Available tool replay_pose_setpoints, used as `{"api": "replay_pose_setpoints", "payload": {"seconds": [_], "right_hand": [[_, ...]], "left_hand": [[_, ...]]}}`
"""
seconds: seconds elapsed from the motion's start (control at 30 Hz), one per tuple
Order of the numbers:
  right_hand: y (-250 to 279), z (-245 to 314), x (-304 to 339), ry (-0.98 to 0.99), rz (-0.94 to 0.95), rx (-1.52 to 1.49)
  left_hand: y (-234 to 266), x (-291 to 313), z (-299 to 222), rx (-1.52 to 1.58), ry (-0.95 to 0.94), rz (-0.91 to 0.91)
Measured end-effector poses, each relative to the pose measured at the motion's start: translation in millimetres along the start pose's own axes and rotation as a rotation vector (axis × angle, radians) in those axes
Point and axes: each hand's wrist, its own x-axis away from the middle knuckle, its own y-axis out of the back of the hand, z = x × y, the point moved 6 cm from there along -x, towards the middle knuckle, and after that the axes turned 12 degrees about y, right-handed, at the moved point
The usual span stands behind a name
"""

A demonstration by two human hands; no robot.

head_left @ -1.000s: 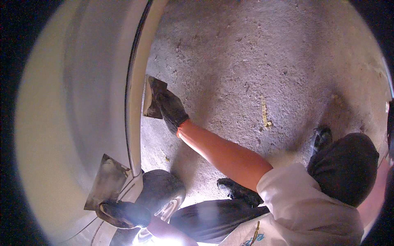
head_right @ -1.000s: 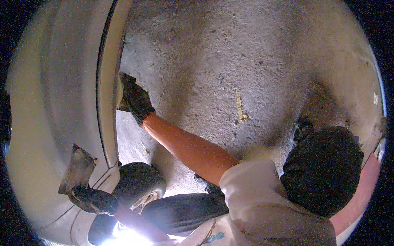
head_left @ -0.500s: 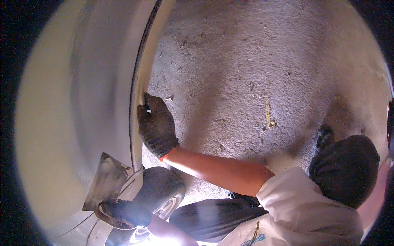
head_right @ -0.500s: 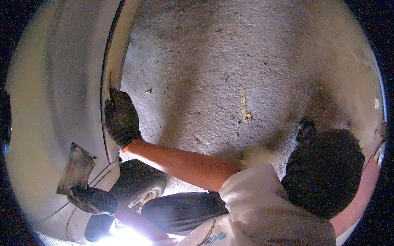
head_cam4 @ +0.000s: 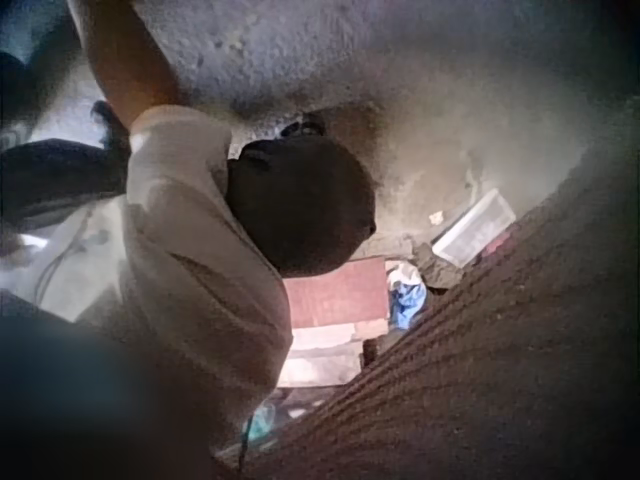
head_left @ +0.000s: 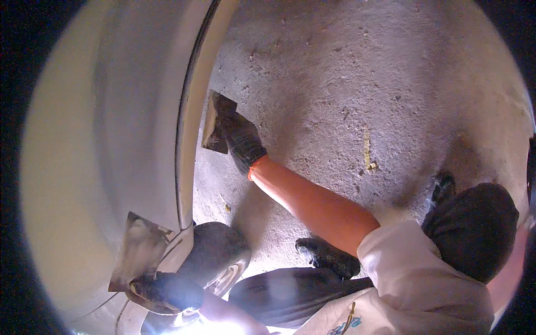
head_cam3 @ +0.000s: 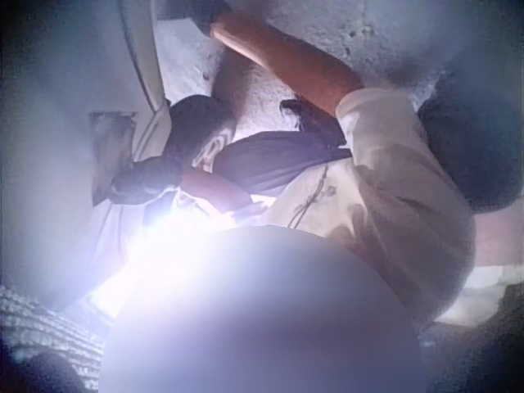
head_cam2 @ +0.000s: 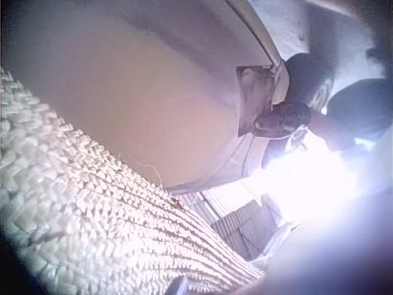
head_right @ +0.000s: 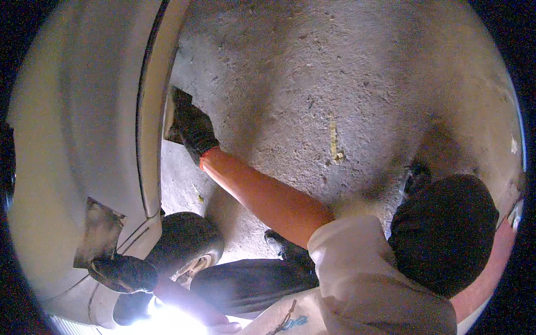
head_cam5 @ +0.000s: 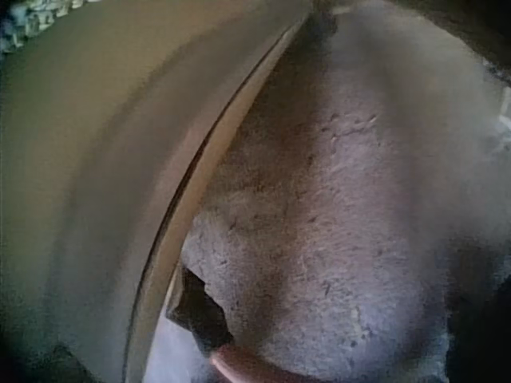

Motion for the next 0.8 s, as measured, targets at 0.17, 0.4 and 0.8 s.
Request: {"api": "replay_pose_setpoints", "payload": {"seconds": [0.17, 0.4, 0.8], "right_hand": [[-30, -4, 31, 0.115, 0.022, 0.207], [-55, 39, 70, 0.584, 0.033, 0.653], [-38, -5, 64, 0.488, -0.028, 0.507]], "left_hand": [[-1, -1, -18, -0.439, -0.095, -0.087], [12, 2, -11, -0.226, -0.137, -0.095], [22, 6, -8, -0.401, -0.238, -0.001]]}}
